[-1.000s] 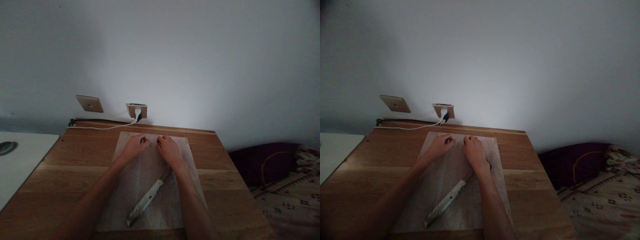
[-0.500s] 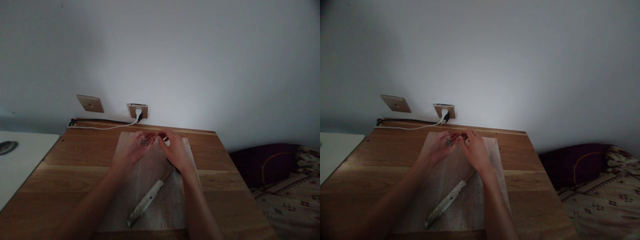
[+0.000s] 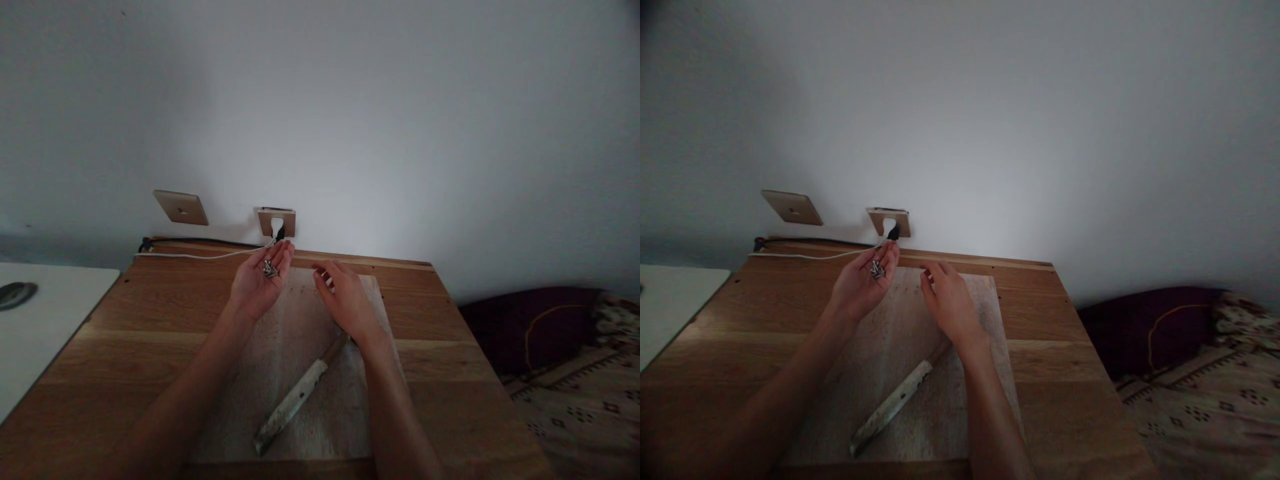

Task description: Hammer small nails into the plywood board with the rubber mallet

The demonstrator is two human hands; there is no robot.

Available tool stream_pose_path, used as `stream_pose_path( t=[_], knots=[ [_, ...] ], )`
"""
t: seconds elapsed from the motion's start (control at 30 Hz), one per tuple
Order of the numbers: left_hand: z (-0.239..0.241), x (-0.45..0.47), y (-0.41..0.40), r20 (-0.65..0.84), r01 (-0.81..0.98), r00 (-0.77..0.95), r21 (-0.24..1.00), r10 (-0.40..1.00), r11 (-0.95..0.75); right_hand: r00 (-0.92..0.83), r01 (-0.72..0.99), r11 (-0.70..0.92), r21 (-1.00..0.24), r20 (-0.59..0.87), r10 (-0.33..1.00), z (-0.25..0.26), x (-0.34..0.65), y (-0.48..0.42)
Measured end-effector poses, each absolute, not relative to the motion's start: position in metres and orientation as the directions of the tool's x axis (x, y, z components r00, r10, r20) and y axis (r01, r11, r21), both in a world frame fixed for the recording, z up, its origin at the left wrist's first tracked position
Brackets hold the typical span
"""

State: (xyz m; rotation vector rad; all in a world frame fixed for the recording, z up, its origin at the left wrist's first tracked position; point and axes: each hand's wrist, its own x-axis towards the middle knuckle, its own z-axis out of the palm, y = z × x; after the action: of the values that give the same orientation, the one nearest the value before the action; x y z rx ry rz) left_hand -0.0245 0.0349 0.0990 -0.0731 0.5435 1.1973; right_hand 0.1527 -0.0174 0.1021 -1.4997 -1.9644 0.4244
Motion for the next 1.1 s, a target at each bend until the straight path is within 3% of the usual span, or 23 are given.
stream_pose_path(
  t=[0.13,0.27,0.67,1.1],
  knots=[
    [0.095,-0.023,0.035,-0.457,-0.888,0.277,0.214,0.845,0.407,-0.298,0.880,0.278,-0.386,0.008,0.955,0.087,0.146,-0.015],
    [0.090,-0.021,0.034,-0.489,-0.878,0.251,0.248,0.835,0.409,-0.293,0.917,0.267,-0.296,-0.048,0.955,0.083,0.140,-0.015],
    [0.094,-0.022,0.036,-0.519,-0.873,0.191,0.299,0.833,0.386,-0.309,0.930,0.269,-0.252,-0.138,0.941,0.079,0.136,-0.014],
    [0.094,-0.022,0.037,-0.512,-0.885,0.168,0.298,0.842,0.358,-0.305,0.934,0.275,-0.230,-0.104,0.947,0.080,0.130,-0.015]
  ],
)
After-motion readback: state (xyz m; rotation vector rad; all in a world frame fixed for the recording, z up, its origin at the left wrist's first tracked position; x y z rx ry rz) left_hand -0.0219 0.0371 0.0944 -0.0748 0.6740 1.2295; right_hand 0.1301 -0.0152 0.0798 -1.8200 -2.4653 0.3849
